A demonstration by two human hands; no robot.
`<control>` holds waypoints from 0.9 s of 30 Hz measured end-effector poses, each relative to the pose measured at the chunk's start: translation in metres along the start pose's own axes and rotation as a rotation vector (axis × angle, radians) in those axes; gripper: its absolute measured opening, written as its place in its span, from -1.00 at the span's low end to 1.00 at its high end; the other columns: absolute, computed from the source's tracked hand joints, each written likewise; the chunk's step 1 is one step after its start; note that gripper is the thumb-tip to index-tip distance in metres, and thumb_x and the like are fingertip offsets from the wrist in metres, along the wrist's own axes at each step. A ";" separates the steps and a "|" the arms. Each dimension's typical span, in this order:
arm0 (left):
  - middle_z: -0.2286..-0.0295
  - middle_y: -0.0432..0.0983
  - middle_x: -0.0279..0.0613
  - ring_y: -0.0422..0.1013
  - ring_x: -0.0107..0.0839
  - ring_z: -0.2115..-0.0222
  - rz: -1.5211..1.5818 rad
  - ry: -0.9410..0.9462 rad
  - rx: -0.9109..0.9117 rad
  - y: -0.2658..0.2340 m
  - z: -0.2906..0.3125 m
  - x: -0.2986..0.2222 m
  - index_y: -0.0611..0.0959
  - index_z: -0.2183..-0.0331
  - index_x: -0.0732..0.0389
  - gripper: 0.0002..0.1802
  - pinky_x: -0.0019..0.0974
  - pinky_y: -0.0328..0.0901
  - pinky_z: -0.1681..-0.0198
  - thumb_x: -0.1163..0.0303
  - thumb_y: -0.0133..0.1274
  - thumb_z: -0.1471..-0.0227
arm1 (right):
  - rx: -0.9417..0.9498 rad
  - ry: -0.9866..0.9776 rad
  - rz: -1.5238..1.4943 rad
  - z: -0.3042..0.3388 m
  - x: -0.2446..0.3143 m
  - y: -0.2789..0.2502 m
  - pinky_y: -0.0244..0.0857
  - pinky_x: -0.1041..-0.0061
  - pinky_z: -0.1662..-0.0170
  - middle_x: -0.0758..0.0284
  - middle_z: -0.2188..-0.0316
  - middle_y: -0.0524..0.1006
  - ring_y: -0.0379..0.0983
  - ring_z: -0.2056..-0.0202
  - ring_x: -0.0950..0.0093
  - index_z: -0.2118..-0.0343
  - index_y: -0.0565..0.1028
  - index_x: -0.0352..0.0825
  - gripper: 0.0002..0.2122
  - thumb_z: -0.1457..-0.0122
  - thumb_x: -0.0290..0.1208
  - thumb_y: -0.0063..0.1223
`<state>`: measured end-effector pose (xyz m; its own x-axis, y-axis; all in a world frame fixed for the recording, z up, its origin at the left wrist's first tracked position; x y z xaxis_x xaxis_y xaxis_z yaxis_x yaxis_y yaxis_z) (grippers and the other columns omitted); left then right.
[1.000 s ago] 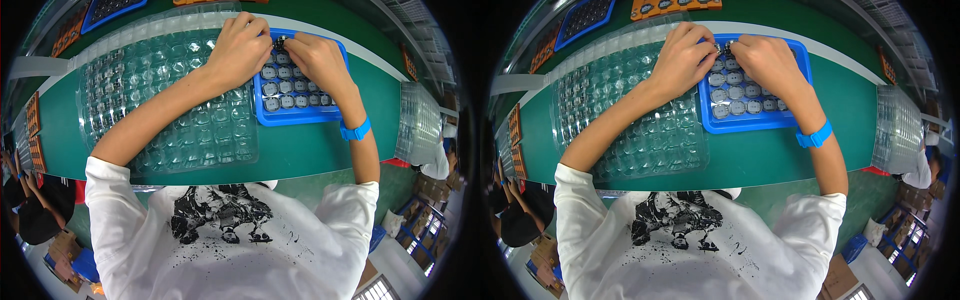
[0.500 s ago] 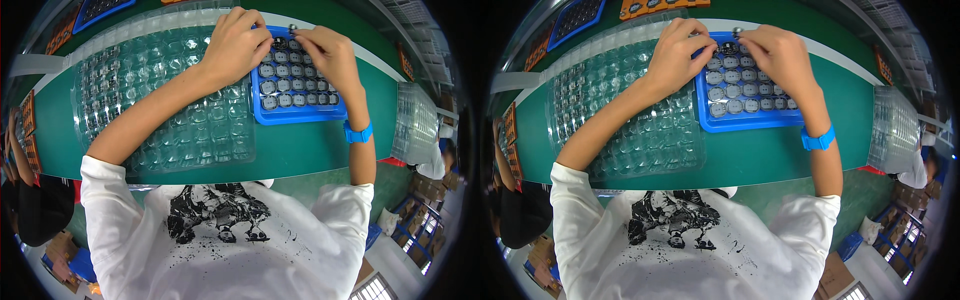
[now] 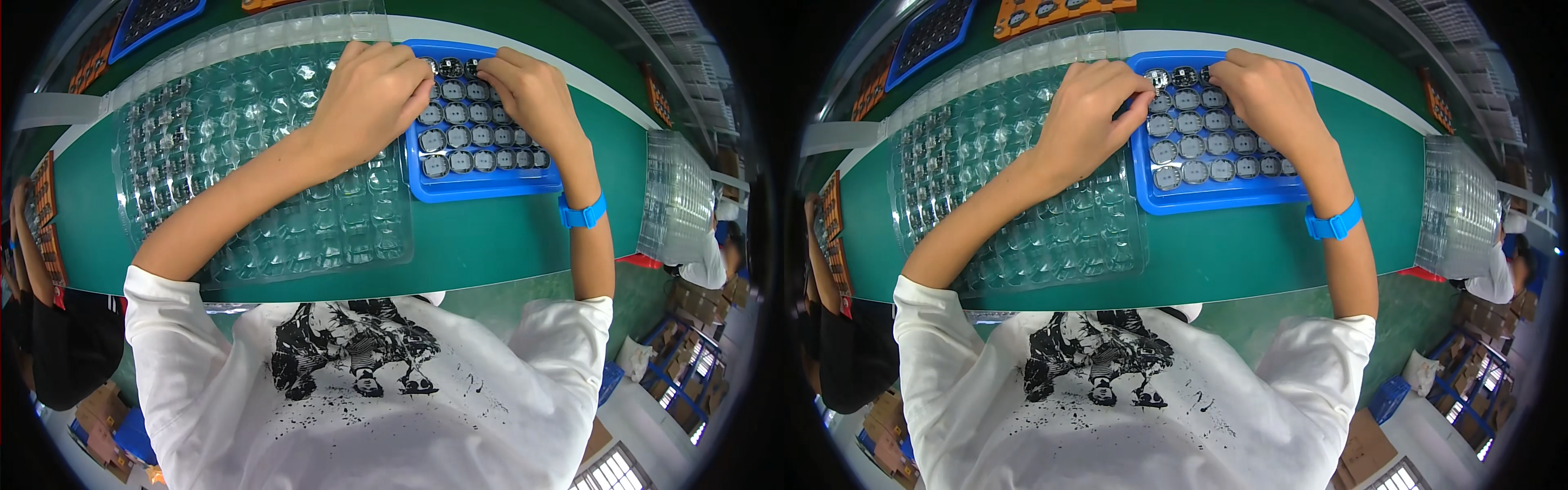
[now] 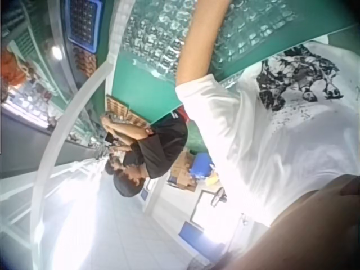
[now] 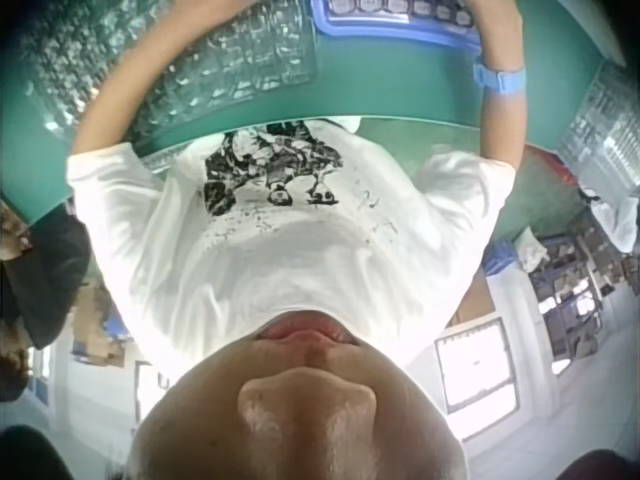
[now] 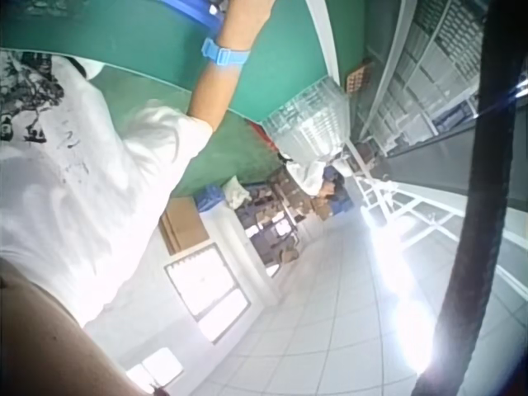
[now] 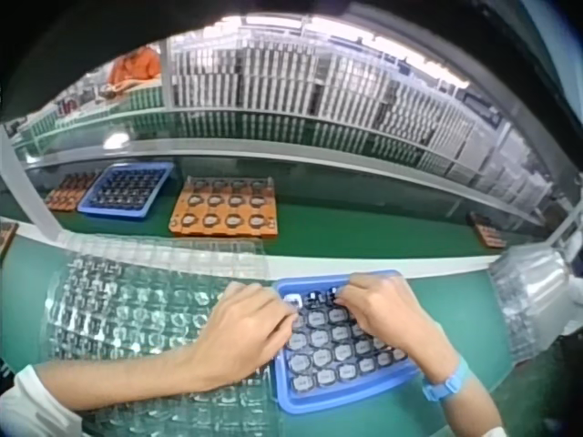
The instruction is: Manually assemble and sort small electronic components into trays on a production conveyor belt.
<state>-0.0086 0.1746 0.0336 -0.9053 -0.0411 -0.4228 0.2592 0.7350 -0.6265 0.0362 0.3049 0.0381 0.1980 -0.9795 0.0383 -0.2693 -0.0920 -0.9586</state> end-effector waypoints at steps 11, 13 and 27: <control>0.53 0.43 -0.27 0.40 -0.28 0.42 -0.030 0.044 0.028 0.004 0.002 -0.013 0.58 0.52 0.20 -0.91 -0.19 0.20 0.26 0.44 0.17 0.06 | -0.040 -0.057 0.005 0.000 0.008 -0.001 0.32 0.32 0.45 0.26 0.50 0.50 0.45 0.49 0.23 0.40 0.57 -0.34 -0.94 -0.05 -0.52 0.17; 0.54 0.42 -0.28 0.39 -0.29 0.43 -0.083 0.049 0.055 0.008 0.003 -0.015 0.58 0.55 0.19 -0.90 -0.20 0.19 0.28 0.45 0.17 0.07 | -0.045 -0.057 0.001 0.000 0.008 -0.001 0.32 0.32 0.45 0.26 0.50 0.50 0.45 0.50 0.23 0.40 0.57 -0.34 -0.94 -0.05 -0.52 0.17; 0.56 0.40 -0.27 0.37 -0.29 0.43 -0.079 0.049 0.082 0.011 0.003 -0.011 0.60 0.56 0.19 -0.89 -0.20 0.17 0.30 0.44 0.19 0.08 | -0.082 -0.029 0.001 0.000 0.007 -0.011 0.34 0.34 0.42 0.27 0.48 0.51 0.47 0.46 0.23 0.38 0.57 -0.35 -0.93 -0.06 -0.52 0.17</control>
<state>0.0050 0.1812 0.0287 -0.9387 -0.0621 -0.3392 0.2116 0.6728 -0.7089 0.0401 0.2994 0.0488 0.2244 -0.9741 0.0285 -0.3458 -0.1070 -0.9322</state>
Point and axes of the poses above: each hand's wrist, its own z-axis away from the middle knuckle, its own y-axis out of the palm, x = y × z, the point moved 10 cm from there along -z, towards the middle knuckle
